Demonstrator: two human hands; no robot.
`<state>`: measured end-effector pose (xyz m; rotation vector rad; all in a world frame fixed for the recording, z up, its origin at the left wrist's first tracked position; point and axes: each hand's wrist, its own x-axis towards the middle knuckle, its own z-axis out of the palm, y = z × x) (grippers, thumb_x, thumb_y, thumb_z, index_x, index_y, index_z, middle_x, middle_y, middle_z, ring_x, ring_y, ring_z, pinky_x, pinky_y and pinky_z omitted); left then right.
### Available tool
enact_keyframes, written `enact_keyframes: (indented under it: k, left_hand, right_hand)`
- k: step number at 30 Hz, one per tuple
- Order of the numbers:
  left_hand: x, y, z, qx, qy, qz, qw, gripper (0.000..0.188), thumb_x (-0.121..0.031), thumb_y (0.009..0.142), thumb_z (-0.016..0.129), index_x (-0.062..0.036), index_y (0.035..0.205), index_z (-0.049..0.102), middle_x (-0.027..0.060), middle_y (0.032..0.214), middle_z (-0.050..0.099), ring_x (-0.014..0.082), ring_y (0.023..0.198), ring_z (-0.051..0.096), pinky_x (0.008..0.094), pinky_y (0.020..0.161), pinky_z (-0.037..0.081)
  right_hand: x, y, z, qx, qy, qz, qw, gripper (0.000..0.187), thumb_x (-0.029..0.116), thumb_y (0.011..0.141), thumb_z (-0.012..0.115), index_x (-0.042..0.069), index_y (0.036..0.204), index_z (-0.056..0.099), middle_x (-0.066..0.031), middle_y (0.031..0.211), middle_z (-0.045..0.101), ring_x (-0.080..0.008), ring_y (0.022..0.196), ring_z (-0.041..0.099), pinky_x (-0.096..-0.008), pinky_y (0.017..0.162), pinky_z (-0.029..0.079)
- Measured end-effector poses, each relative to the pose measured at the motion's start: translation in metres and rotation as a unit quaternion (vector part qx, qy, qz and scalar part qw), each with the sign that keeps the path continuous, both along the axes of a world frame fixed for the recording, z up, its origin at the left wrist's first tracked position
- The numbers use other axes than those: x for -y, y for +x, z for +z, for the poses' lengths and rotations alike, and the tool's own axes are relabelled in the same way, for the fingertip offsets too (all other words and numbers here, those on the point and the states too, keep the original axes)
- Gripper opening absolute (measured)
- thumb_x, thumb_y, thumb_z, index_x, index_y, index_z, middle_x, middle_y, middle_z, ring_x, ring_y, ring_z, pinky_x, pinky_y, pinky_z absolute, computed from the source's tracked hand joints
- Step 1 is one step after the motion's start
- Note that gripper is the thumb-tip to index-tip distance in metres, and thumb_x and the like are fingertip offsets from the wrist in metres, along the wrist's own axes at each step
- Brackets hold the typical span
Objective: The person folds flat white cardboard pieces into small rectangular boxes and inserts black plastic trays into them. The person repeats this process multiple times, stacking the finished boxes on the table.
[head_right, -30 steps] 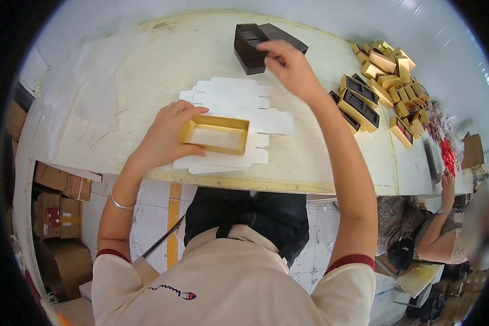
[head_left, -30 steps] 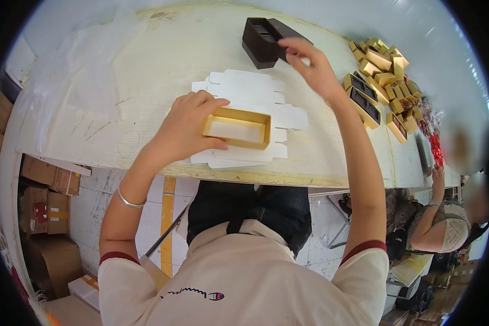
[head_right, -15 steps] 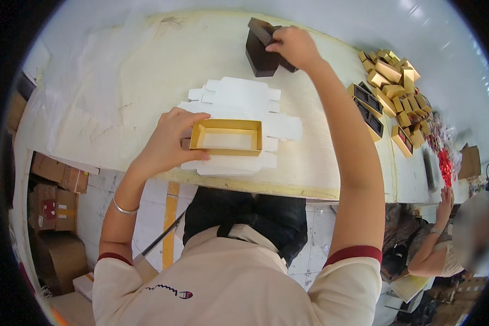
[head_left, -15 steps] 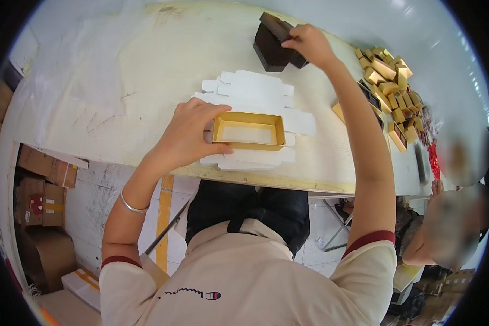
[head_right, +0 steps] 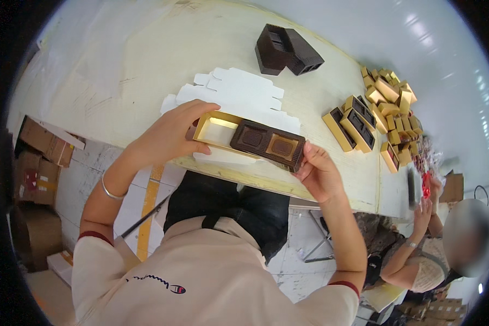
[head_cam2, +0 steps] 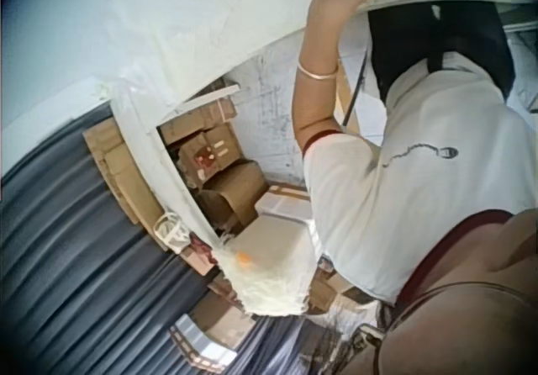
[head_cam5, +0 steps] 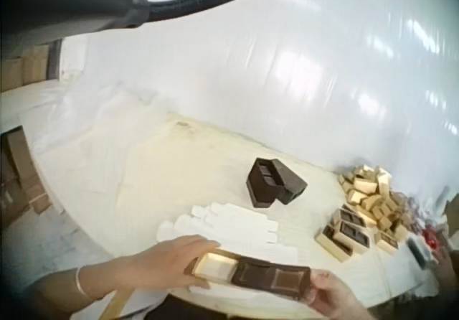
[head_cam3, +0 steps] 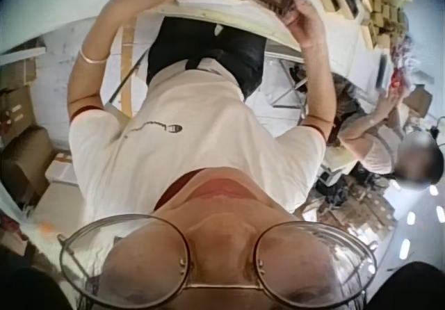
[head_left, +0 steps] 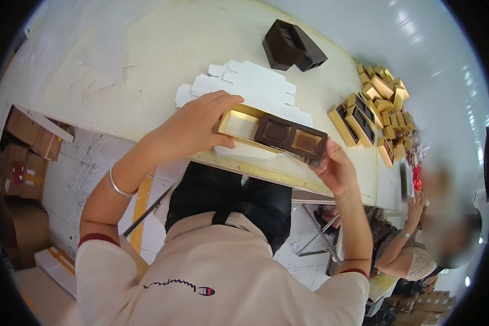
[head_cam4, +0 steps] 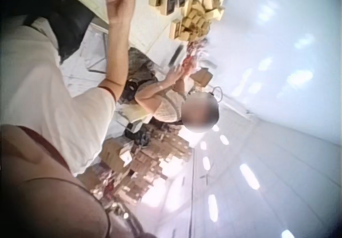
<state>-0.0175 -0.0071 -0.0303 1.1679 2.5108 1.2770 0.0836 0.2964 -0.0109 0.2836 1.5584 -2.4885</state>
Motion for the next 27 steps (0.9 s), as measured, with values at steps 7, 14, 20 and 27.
enact_keyframes:
  k: [7,14,20,27]
  left_hand:
    - [-0.002,-0.023,0.006,0.057,-0.055,-0.074,0.994,0.073,-0.008,0.069,0.079,-0.0053,0.134,0.045,0.0115,0.122,0.054,0.023,0.104,0.055,0.0309,0.085,0.051]
    - [0.002,-0.033,-0.001,0.061,-0.034,-0.102,0.992,0.074,-0.016,0.069,0.079,0.0001,0.133,0.045,0.0152,0.109,0.057,0.0253,0.089,0.057,0.0329,0.079,0.047]
    - [-0.001,-0.03,0.007,0.103,-0.05,-0.089,0.989,0.076,-0.012,0.067,0.08,-0.0025,0.134,0.044,0.0138,0.107,0.058,0.0247,0.088,0.056,0.0332,0.079,0.047]
    - [0.0,-0.035,0.0,0.01,-0.028,-0.105,0.994,0.085,-0.006,0.065,0.081,-0.0153,0.14,0.041,0.0107,0.132,0.049,0.0264,0.114,0.051,0.0333,0.093,0.047]
  right_hand:
    - [0.03,-0.021,-0.018,0.009,0.091,0.062,0.994,0.035,0.035,0.094,0.058,0.004,0.108,0.054,-0.006,0.075,0.061,-0.0127,0.056,0.053,-0.0247,0.053,0.042]
    - [0.03,-0.013,0.027,-0.354,0.535,0.146,0.753,0.054,0.016,0.078,0.074,0.009,0.128,0.053,-0.0142,0.113,0.057,-0.0206,0.093,0.056,-0.0331,0.075,0.046]
    - [0.04,-0.01,0.023,-0.36,0.555,0.081,0.745,0.034,0.016,0.075,0.076,0.002,0.105,0.067,-0.0159,0.106,0.06,-0.0273,0.086,0.059,-0.0343,0.074,0.05]
    - [0.061,-0.018,0.024,-0.355,0.603,0.098,0.708,0.033,0.014,0.074,0.075,-0.002,0.102,0.065,-0.016,0.103,0.061,-0.0303,0.088,0.061,-0.032,0.075,0.049]
